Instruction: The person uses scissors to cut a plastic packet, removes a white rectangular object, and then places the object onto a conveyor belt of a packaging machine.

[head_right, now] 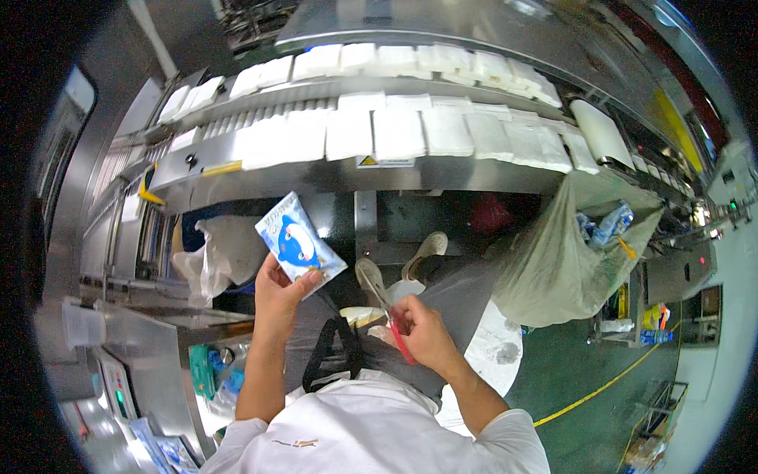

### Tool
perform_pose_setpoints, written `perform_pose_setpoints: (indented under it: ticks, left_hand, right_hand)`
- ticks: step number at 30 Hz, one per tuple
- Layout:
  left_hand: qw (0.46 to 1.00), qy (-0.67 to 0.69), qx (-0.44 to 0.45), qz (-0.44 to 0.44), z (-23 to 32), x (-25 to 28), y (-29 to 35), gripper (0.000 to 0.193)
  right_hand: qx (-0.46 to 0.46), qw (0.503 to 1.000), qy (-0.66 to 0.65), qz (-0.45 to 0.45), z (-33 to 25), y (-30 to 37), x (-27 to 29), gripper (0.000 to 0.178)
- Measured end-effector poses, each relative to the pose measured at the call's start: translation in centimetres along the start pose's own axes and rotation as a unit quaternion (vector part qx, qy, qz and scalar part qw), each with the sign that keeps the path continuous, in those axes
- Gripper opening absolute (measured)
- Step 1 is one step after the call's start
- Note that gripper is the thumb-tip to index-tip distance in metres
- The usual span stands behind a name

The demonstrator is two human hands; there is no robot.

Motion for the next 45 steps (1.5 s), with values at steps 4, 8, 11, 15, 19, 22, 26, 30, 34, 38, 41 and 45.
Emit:
perform_pose_setpoints:
  ticks: [4,8,11,15,19,22,26,30,34,38,41,45]
  left_hand:
    - [0.988,0.039,0.137,-0.057,-4.3,0.1,-0.1,0.047]
    - [0.956,0.044,0.273,-0.096,-7.7,0.7,1.4,0.037]
    - [0.942,0.034,0.316,-0.110,-9.3,1.3,2.5,0.028]
    - [0.937,0.016,0.328,-0.118,-8.9,1.1,3.0,0.032]
    - [0.972,-0.062,0.203,-0.100,-7.7,2.7,2.3,0.046]
    - [0.980,-0.148,0.001,-0.135,-4.3,1.8,2.2,0.058]
    - [0.957,-0.161,0.020,-0.240,-4.0,-1.6,3.1,0.022]
    - [0.967,-0.179,-0.007,-0.181,-4.6,-1.8,2.2,0.012]
    - [0.985,-0.141,0.049,-0.081,-5.9,-0.4,0.4,0.012]
    - [0.997,0.070,0.039,0.015,-5.4,3.7,-4.0,0.015]
    - [0.997,0.056,0.040,0.018,-2.5,2.2,-3.7,0.013]
    - [0.994,0.102,0.000,0.033,-1.1,1.8,-3.4,0.012]
  right_hand:
    - [0.133,0.976,0.156,0.078,-2.6,-2.1,1.5,0.046]
    - [0.473,0.852,0.218,0.053,-7.3,-2.7,-0.1,0.023]
    - [0.545,0.794,0.269,0.006,-8.4,-1.8,-1.6,0.017]
    - [0.544,0.795,0.268,0.010,-6.8,-1.3,-2.4,0.020]
    - [0.406,0.904,0.133,-0.020,-5.4,-2.0,-2.2,0.025]
    - [0.118,0.990,-0.023,-0.073,-2.9,-3.2,-2.0,0.026]
    - [0.091,0.980,-0.166,-0.056,0.3,-4.5,-2.3,0.040]
    - [0.073,0.960,-0.262,-0.067,0.8,-5.0,-2.7,0.043]
    - [0.119,0.955,-0.269,-0.026,-1.3,-4.1,-2.8,0.040]
    - [0.132,0.945,-0.298,-0.031,-0.8,-2.9,-3.0,0.038]
    - [0.104,0.964,-0.242,-0.012,1.4,-2.8,-3.6,0.039]
    - [0.079,0.968,-0.230,-0.053,1.0,-2.3,-3.1,0.039]
Point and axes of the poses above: each hand's wrist, its own y-axis away from the middle knuckle, its own x-axis out of the back of the hand, z = x × y, the point moved 6 cm from there along -y, towards the middle knuckle, and after that the axes turned 1 degree about z, right-handed, at the moved point
